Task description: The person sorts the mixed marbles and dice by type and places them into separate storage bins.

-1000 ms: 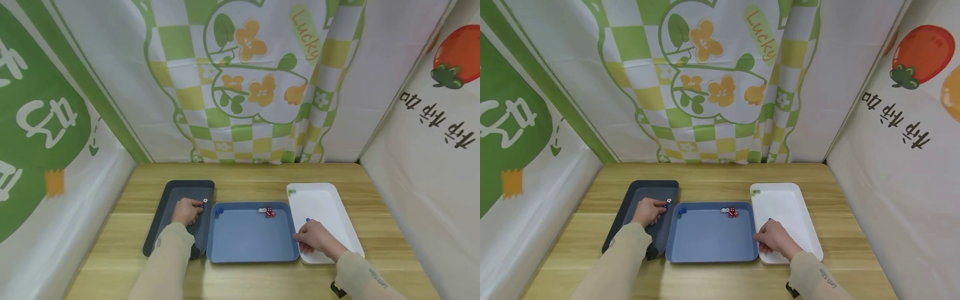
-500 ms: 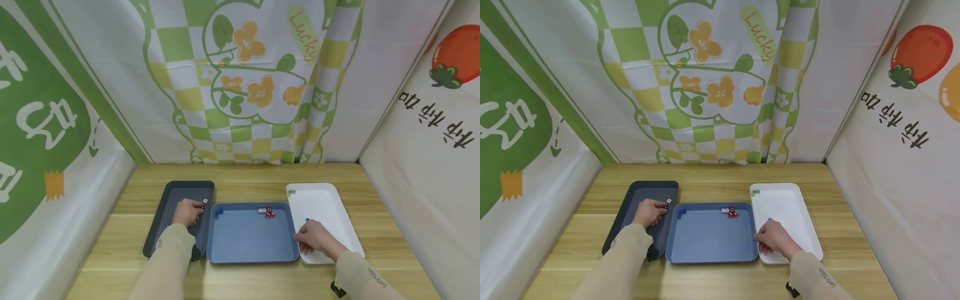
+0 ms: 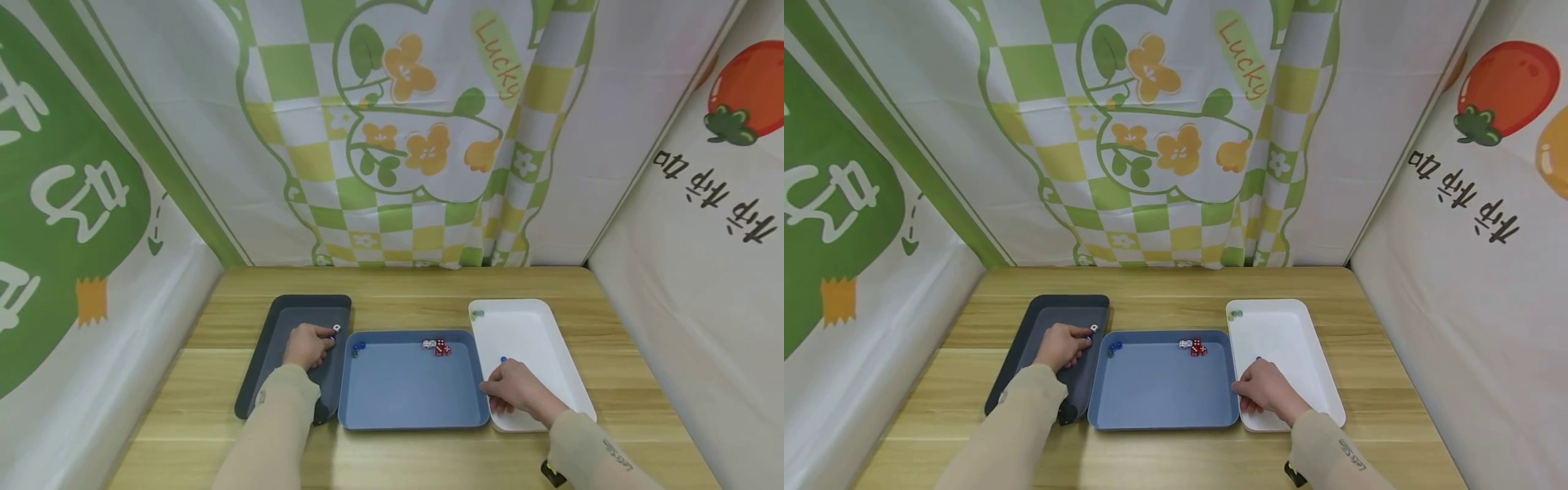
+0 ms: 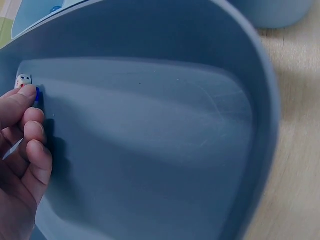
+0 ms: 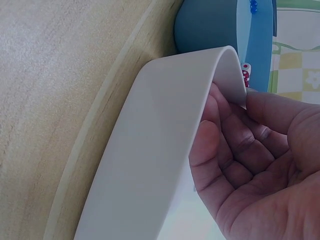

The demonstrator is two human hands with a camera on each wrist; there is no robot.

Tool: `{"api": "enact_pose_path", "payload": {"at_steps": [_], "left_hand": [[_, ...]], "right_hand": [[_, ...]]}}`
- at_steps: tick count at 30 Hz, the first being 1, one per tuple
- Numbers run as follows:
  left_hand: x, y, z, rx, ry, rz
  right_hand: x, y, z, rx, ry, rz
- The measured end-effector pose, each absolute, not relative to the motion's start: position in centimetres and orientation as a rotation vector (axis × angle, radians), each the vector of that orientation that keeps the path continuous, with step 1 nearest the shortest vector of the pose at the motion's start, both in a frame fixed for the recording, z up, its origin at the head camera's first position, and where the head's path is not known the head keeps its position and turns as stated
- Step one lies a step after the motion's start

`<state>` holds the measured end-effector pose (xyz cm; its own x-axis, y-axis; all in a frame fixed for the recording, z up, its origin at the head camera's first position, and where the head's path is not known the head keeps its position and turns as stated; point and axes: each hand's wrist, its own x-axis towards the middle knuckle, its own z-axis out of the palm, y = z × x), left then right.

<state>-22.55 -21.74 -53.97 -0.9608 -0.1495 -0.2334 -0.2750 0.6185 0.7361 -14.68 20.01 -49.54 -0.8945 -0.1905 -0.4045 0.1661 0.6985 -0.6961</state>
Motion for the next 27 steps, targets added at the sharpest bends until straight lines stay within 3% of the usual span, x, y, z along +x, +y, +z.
{"api": "enact_pose_path", "payload": {"at_steps": [15,27], "left_hand": [[-23.3,-21.7,-52.1,-0.244,2.704,1.365],[-24.4,-18.4,-49.0,-0.100,2.666,1.420]], "right_hand": [[-14.6,19.9,-49.7,0.000,2.472,-1.043],[-14.6,20.0,-49.6,-0.014,2.469,-1.040]]}}
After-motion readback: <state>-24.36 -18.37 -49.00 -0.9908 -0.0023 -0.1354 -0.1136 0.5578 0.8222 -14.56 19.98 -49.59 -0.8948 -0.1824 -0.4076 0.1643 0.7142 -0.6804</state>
